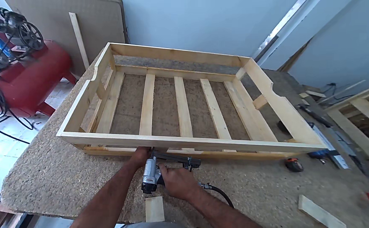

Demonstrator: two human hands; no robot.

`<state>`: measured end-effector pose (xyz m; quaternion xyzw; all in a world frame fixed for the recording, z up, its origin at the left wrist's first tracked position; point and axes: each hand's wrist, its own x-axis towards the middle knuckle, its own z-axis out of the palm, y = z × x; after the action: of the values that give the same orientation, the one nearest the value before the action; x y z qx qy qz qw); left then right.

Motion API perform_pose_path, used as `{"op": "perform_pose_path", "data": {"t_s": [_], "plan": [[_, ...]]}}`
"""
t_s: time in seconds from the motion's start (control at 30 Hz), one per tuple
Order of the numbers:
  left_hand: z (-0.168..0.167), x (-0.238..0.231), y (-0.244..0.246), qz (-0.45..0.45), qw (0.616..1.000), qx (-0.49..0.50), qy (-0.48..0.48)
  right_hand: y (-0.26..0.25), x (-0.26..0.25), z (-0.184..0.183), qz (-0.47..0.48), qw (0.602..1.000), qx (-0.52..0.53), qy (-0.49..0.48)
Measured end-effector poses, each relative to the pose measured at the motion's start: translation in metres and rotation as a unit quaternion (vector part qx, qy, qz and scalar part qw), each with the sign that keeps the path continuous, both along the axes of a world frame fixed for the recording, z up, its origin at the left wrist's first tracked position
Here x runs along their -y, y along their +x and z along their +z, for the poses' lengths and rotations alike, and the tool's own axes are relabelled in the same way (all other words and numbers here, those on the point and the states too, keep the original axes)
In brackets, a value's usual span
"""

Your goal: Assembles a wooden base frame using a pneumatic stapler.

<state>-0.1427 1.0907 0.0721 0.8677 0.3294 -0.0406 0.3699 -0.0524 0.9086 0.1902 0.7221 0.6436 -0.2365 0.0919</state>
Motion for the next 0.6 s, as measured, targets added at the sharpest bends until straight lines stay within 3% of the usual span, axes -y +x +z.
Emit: {"op": "perform_pose_path", "data": {"t_s": [0.6], "plan": [[0.0053,0.0000,0.0011,0.008,1.000,-0.003,-0.009,-0.0007,0.0080,-0.0071,-0.049,0.999,0.007,0.008]]}}
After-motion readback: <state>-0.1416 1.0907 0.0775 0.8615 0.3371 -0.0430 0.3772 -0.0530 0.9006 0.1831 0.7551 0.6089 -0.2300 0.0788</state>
